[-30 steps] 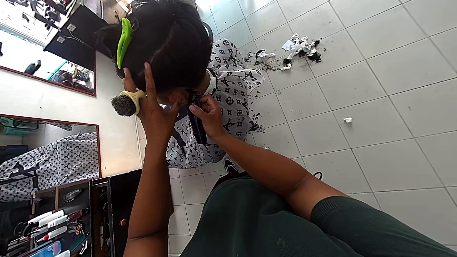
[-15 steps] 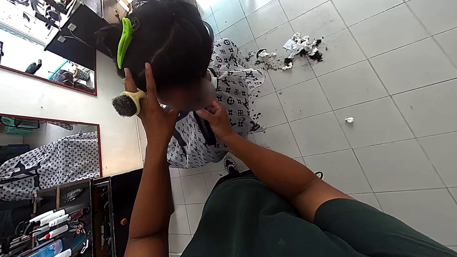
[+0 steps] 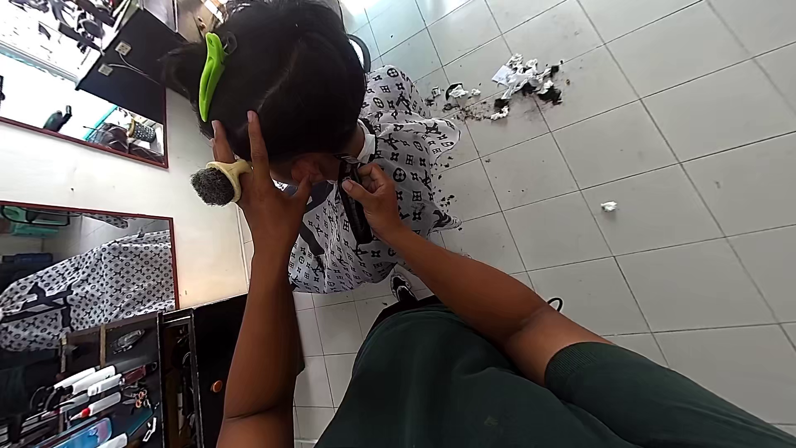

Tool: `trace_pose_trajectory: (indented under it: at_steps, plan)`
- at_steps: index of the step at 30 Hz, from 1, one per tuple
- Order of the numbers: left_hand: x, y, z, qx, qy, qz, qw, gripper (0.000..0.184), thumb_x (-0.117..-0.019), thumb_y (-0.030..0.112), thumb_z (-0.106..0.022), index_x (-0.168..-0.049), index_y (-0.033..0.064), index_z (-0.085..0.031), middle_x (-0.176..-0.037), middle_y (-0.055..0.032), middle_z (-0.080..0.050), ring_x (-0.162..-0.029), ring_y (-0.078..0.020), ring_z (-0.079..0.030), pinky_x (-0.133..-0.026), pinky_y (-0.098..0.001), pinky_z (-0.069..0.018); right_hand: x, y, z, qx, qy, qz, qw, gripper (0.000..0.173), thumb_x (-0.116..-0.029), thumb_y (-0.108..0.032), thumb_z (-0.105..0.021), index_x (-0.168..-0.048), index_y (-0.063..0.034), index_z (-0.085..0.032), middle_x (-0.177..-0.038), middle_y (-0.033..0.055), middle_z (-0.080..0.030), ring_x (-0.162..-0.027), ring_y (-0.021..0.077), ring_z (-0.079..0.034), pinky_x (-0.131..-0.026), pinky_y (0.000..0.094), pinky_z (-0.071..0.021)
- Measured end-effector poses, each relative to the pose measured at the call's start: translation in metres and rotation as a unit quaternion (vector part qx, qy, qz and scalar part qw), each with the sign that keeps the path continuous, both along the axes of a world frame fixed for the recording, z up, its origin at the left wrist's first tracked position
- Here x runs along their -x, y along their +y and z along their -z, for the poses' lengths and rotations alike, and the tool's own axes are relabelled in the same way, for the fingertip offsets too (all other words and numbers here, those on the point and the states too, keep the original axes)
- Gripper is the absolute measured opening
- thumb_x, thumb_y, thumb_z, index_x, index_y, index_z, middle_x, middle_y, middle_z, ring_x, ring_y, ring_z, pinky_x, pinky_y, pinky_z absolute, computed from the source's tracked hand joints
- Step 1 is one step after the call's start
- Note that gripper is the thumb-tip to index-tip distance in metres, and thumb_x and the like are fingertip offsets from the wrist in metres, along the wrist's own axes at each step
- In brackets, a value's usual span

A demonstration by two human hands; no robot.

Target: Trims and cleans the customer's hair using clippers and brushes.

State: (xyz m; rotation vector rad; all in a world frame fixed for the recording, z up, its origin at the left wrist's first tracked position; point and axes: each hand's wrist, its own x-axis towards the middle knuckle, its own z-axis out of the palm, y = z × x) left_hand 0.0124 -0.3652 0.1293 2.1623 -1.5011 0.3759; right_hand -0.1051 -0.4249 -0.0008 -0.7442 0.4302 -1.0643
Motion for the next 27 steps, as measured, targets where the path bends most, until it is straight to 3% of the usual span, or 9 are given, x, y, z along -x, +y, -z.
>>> trace_pose_trajectory:
  at_steps: [13,27]
  plan:
    - [-0.0012,0.0005,-0.0002,-0.007,-0.007,-0.003,1.0,0.107,-0.073,0.028,-0.087,-0.163,0.0144,-0.03,-0.168,-0.0294,-0.01,-0.155,-0.0463,-0.011,-0.123,-0.0566,-0.0162,0.0035,-0.0024,-0.0011,0.014,0.013,-0.027,0.999,0.018,-0.0911,-0.007,-0.07,-0.101,-0.0067,-0.055,-0.078,-0.0028,-0.066,-0.07,0.0032,-0.066,-0.068,0.0218,-0.0577]
    - [-0.0003,0.0002,-0.0009,-0.011,-0.005,-0.002,1.0,0.107,-0.0725,0.024,-0.087,-0.163,0.0147,-0.03,-0.168,-0.0299,-0.01,-0.155,-0.0479,-0.011,-0.123,-0.0574,-0.0158,-0.0015,-0.0016,0.0001,0.004,0.027,0.005,1.0,0.019,-0.0903,-0.006,-0.072,-0.101,-0.0061,-0.056,-0.078,-0.0022,-0.066,-0.07,0.0024,-0.065,-0.068,0.02,-0.0566]
